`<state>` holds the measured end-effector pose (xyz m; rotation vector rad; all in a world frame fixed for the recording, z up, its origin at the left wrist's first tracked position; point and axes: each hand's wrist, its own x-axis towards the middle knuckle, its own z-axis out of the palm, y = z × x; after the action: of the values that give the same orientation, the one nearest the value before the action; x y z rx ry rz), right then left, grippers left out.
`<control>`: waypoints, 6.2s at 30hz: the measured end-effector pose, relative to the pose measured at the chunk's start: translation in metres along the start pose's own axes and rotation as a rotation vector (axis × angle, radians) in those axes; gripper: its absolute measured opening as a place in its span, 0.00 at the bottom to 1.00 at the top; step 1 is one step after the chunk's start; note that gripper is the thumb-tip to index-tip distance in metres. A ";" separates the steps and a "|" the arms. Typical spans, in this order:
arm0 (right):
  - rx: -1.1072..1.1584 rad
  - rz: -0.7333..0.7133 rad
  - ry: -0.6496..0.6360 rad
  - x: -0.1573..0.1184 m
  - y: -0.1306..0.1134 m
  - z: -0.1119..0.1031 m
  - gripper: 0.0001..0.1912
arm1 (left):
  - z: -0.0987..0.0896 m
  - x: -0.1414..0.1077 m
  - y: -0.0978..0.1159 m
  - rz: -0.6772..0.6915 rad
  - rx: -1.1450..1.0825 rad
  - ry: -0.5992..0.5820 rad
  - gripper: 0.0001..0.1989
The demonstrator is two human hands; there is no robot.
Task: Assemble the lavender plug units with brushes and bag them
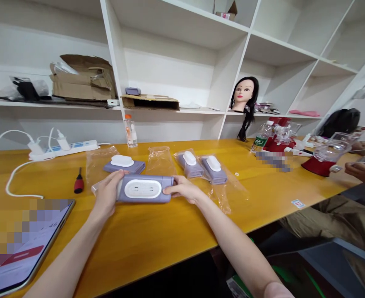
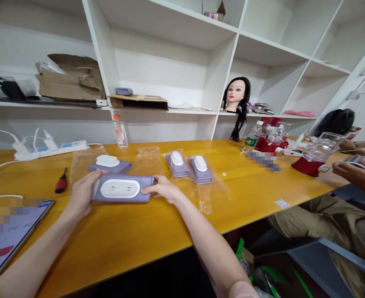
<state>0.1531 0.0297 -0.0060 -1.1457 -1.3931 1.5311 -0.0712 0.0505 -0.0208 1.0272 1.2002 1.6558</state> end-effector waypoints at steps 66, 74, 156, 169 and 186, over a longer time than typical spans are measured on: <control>0.179 0.072 -0.234 -0.016 0.023 0.049 0.14 | 0.033 -0.052 0.003 -0.265 -0.718 -0.408 0.26; 0.167 0.130 -0.282 -0.016 0.023 0.048 0.20 | 0.035 -0.057 0.004 -0.233 -0.666 -0.354 0.28; -0.019 -0.356 0.210 -0.010 0.005 0.013 0.24 | 0.010 -0.043 0.020 -0.786 -0.329 -0.857 0.23; -0.057 -0.227 0.191 -0.004 0.009 0.014 0.17 | 0.014 -0.037 -0.013 -0.965 -0.293 -1.084 0.32; -0.371 -0.364 0.376 -0.003 -0.004 -0.003 0.22 | 0.001 -0.031 0.015 -1.002 -0.283 -1.054 0.27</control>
<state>0.1565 0.0287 -0.0017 -1.2358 -1.5503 0.7749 -0.0629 0.0189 -0.0102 0.7198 0.5308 0.3382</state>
